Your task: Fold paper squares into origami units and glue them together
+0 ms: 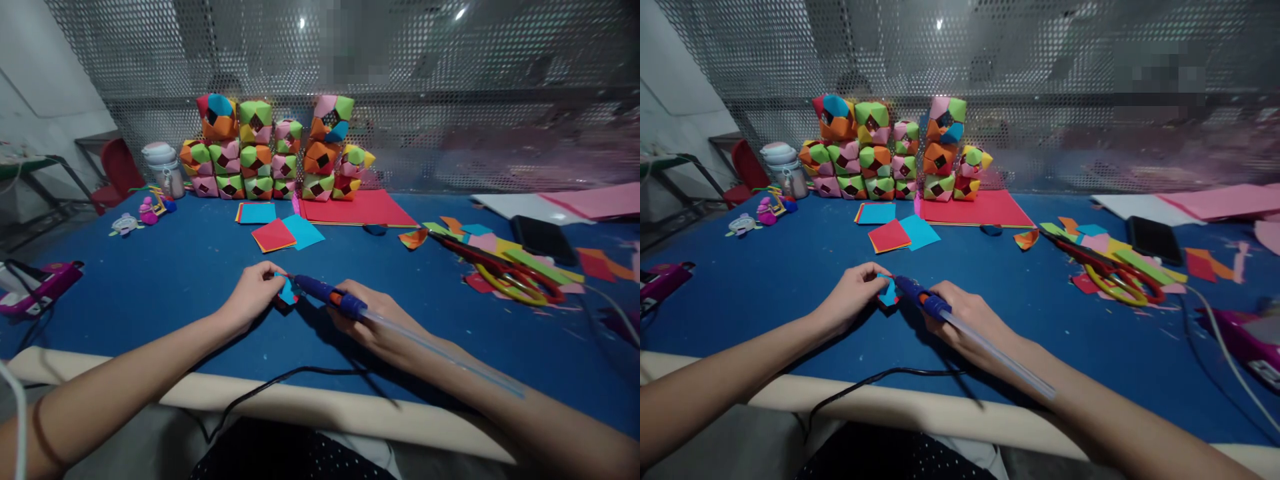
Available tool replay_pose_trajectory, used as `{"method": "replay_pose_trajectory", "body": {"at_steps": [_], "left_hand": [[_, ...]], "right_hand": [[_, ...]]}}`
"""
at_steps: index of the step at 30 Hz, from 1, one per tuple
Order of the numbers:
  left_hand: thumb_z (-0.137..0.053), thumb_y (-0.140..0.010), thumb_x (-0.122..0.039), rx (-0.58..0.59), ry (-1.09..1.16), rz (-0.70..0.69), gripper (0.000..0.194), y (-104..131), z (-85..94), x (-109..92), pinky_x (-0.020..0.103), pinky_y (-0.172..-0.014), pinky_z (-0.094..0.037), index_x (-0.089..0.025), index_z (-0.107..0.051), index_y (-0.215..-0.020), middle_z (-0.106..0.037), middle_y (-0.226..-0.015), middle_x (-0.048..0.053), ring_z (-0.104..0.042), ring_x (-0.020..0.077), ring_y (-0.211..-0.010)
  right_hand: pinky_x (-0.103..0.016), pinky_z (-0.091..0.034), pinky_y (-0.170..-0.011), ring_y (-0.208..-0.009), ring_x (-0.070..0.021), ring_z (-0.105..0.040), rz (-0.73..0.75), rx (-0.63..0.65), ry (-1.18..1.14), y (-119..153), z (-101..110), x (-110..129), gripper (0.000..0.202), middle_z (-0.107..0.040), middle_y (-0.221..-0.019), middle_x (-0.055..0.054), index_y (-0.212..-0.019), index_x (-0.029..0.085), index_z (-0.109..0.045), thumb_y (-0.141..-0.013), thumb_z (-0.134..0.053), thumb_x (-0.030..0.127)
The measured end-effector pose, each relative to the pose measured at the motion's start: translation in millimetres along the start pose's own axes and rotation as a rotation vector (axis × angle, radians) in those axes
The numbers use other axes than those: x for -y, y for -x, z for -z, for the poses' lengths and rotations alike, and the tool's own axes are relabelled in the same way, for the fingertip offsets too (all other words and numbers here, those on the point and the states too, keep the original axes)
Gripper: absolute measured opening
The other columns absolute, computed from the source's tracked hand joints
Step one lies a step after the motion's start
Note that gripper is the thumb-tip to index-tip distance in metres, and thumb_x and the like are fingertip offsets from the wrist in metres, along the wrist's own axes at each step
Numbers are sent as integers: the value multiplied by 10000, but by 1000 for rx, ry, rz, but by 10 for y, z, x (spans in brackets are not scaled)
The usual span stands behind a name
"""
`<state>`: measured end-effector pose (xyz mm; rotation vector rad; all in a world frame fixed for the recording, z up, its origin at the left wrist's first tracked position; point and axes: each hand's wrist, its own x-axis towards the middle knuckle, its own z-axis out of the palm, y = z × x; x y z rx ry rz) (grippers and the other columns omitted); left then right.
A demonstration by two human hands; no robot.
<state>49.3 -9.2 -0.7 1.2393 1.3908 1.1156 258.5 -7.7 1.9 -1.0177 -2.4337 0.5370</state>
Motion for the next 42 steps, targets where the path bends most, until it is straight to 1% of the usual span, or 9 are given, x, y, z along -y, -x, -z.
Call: {"method": "replay_pose_trajectory", "body": {"at_steps": [4,8,13,18,25,30,36,42], "left_hand": [[-508,-678,-103,-3,9,4,101,-1,-1,4,218,-458,-469,-135,-578,-742,-595,-571,0,-557,104,-472],[-509,-673,-111,9,21,9,101,-11,-4,12,232,-464,-477,-140,-581,-736,-602,-581,0,-566,113,-481],[-504,-668,-98,1,4,20,107,-9,-13,-7,227,-472,-465,-138,-579,-733,-598,-578,1,-564,112,-486],[-505,-665,-102,-7,-29,14,110,-9,-10,-6,217,-486,-447,-139,-580,-736,-584,-572,-7,-554,106,-498],[-524,-647,-129,-42,-115,-32,93,-28,0,22,199,-484,-370,-142,-574,-724,-545,-559,-20,-503,90,-507],[-527,-628,-131,-58,-122,-57,97,-32,2,30,201,-474,-332,-143,-575,-712,-530,-553,-25,-472,85,-501],[-525,-628,-133,-67,-176,-50,91,-7,-10,-4,201,-469,-316,-140,-576,-702,-496,-536,-34,-438,83,-500],[-515,-631,-123,-57,-177,-48,95,-11,-12,-5,199,-467,-317,-140,-574,-703,-479,-529,-39,-427,82,-493]], "right_hand": [[-247,-386,-559,-620,-132,-531,-1,14,12,10,-4,-2,145,-591,-781,-45,-902,177,-508,-831,-430,277],[-235,-376,-545,-612,-126,-526,4,1,34,15,2,-4,140,-589,-767,-41,-885,177,-504,-835,-419,277],[-236,-369,-533,-584,-123,-513,-2,12,52,12,-1,-11,145,-597,-766,-38,-889,181,-506,-810,-449,288],[-247,-371,-536,-584,-129,-509,-13,23,61,9,4,-6,159,-593,-770,-48,-894,169,-504,-822,-435,292],[-248,-369,-537,-579,-126,-498,-15,12,67,19,-1,4,156,-594,-765,-44,-886,176,-504,-829,-431,301],[-249,-375,-533,-579,-130,-509,-21,-1,80,9,9,26,147,-605,-762,-49,-871,182,-508,-818,-429,294],[-242,-367,-527,-574,-128,-512,-24,-4,88,22,-6,3,138,-594,-750,-40,-866,182,-506,-822,-437,294],[-239,-368,-527,-575,-127,-514,-23,1,97,21,-7,-8,158,-591,-742,-41,-861,179,-510,-829,-428,310]]}}
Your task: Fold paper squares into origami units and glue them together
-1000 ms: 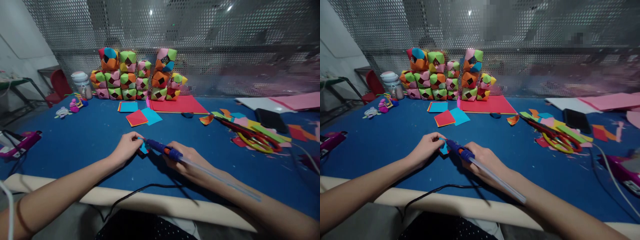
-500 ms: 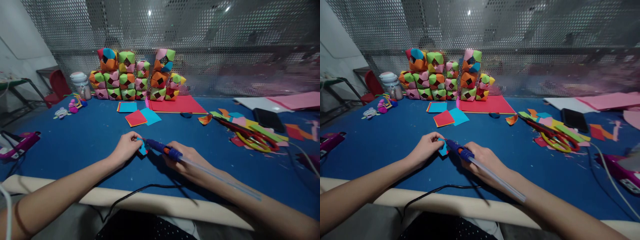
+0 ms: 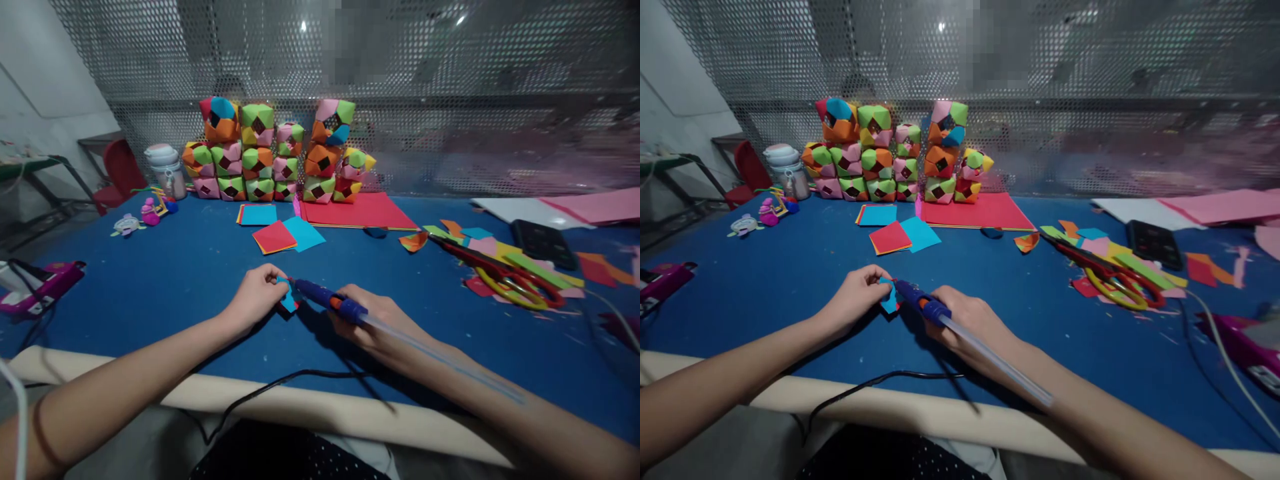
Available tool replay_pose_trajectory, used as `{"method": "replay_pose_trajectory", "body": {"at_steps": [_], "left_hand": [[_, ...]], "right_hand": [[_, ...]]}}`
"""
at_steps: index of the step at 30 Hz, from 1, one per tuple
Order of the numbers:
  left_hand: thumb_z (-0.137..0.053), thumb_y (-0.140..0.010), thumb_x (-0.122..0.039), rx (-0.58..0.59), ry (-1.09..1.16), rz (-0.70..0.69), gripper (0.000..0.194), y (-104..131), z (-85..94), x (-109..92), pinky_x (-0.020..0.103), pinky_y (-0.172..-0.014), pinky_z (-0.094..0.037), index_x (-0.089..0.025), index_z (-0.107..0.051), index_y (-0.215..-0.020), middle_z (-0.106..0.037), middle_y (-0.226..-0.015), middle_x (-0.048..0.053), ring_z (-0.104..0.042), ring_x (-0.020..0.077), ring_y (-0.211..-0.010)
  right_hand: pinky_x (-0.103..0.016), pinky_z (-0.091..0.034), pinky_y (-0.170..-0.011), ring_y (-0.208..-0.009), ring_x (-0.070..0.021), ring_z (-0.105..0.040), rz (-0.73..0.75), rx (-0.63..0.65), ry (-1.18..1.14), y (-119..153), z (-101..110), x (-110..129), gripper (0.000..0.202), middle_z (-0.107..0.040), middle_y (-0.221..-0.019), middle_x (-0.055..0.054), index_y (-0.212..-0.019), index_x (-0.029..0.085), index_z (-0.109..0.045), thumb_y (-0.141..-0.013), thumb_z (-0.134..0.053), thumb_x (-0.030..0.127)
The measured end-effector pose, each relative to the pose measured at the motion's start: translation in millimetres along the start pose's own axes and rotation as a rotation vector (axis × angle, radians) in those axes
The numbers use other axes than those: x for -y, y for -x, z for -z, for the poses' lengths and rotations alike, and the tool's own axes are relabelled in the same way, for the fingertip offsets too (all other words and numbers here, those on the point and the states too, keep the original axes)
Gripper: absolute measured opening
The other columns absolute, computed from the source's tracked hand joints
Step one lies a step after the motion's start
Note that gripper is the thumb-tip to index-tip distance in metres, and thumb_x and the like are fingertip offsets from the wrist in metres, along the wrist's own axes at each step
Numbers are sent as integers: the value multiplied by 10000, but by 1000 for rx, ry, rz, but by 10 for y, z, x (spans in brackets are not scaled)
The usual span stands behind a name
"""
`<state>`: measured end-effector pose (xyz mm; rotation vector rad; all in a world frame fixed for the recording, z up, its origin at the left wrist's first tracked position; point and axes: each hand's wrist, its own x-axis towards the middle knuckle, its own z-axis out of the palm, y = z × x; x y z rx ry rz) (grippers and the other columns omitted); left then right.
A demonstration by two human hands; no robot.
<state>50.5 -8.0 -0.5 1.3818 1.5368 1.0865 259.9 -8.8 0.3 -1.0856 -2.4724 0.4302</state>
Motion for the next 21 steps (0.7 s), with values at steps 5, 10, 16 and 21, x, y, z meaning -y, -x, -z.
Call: {"method": "replay_pose_trajectory", "body": {"at_steps": [5,10,16,21], "left_hand": [[-513,-628,-120,-3,2,-12,94,-8,7,12,201,-463,-307,-143,-570,-699,-491,-538,-37,-439,82,-490],[-513,-632,-113,-4,-7,-18,99,-1,4,0,201,-470,-322,-139,-576,-703,-510,-548,-27,-449,84,-498],[-527,-641,-126,-11,24,-26,93,-9,9,12,200,-475,-338,-142,-574,-719,-507,-544,-32,-462,85,-498],[-546,-662,-168,12,118,-39,87,-23,31,60,207,-514,-368,-149,-573,-743,-563,-619,-15,-506,93,-553]], "right_hand": [[-239,-358,-507,-543,-120,-490,22,-31,8,-9,5,11,147,-586,-714,-40,-834,180,-510,-823,-427,301],[-245,-372,-520,-556,-127,-502,16,-21,0,-7,18,24,137,-592,-728,-41,-839,183,-508,-814,-430,292],[-235,-367,-509,-546,-118,-492,4,-36,-29,-2,28,23,118,-586,-715,-28,-825,188,-509,-800,-441,282],[-227,-373,-497,-534,-112,-465,-73,-155,-163,-15,42,14,152,-553,-655,-2,-744,189,-499,-788,-485,333]]}}
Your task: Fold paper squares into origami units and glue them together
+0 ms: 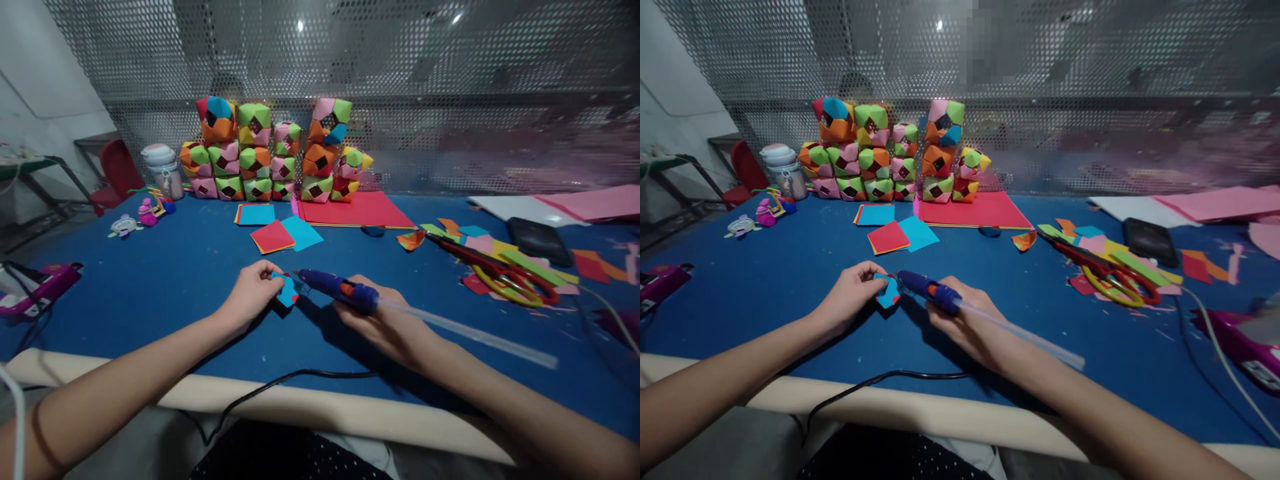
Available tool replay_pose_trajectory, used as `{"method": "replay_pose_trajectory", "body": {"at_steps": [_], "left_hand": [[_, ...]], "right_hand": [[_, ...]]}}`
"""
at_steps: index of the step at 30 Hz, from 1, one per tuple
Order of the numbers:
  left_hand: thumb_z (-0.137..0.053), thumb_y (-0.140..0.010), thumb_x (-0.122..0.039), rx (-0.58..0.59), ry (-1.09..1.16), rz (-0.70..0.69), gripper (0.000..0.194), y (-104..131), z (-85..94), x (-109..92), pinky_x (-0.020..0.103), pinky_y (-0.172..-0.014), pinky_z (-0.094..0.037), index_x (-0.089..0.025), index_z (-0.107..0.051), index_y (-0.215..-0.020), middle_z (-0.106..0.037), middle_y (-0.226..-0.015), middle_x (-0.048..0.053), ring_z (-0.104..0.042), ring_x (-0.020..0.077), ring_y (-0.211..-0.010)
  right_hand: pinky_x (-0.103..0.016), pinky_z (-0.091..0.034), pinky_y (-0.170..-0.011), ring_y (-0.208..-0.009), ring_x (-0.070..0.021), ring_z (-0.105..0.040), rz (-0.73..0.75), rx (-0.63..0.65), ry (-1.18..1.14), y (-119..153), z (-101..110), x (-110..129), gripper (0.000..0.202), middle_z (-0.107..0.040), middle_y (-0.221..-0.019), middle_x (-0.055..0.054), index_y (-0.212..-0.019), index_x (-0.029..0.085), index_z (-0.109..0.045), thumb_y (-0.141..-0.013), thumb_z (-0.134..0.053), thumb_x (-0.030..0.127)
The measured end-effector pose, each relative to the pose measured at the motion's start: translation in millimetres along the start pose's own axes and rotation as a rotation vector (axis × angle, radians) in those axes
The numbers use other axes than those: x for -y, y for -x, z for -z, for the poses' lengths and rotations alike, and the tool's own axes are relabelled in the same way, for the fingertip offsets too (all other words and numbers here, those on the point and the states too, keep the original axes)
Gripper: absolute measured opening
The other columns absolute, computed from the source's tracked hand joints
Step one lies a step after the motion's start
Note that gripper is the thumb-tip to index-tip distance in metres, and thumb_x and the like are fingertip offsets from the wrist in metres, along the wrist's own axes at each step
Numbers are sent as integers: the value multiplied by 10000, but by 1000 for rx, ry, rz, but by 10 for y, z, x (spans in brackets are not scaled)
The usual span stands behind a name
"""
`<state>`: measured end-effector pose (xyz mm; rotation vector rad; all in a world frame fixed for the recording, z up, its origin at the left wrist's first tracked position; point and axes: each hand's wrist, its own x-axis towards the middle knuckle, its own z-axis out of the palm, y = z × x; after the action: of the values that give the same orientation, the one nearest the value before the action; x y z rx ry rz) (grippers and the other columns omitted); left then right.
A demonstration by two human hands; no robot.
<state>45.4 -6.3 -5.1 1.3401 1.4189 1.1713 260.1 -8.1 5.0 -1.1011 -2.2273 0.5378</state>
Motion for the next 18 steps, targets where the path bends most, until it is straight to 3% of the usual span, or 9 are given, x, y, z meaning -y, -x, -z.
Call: {"method": "replay_pose_trajectory", "body": {"at_steps": [8,13,18], "left_hand": [[-561,-636,-167,-24,85,44,87,-8,5,-23,194,-490,-350,-153,-558,-721,-546,-601,-28,-477,78,-521],[-580,-654,-182,-5,88,50,102,0,32,-42,200,-515,-370,-147,-578,-750,-571,-643,-12,-507,87,-557],[-639,-658,-241,6,122,95,134,3,42,-136,197,-518,-383,-151,-588,-744,-561,-638,-28,-503,86,-558]], "right_hand": [[-240,-358,-451,-512,-130,-457,-234,-128,-118,-109,72,-55,327,-536,-591,-8,-744,154,-589,-812,-456,444],[-245,-365,-511,-576,-140,-488,-76,-37,91,-214,12,-338,322,-562,-674,-28,-793,163,-567,-864,-392,424],[-246,-352,-543,-598,-148,-525,-15,45,306,-212,106,-341,421,-566,-661,-43,-772,158,-566,-895,-340,492]]}}
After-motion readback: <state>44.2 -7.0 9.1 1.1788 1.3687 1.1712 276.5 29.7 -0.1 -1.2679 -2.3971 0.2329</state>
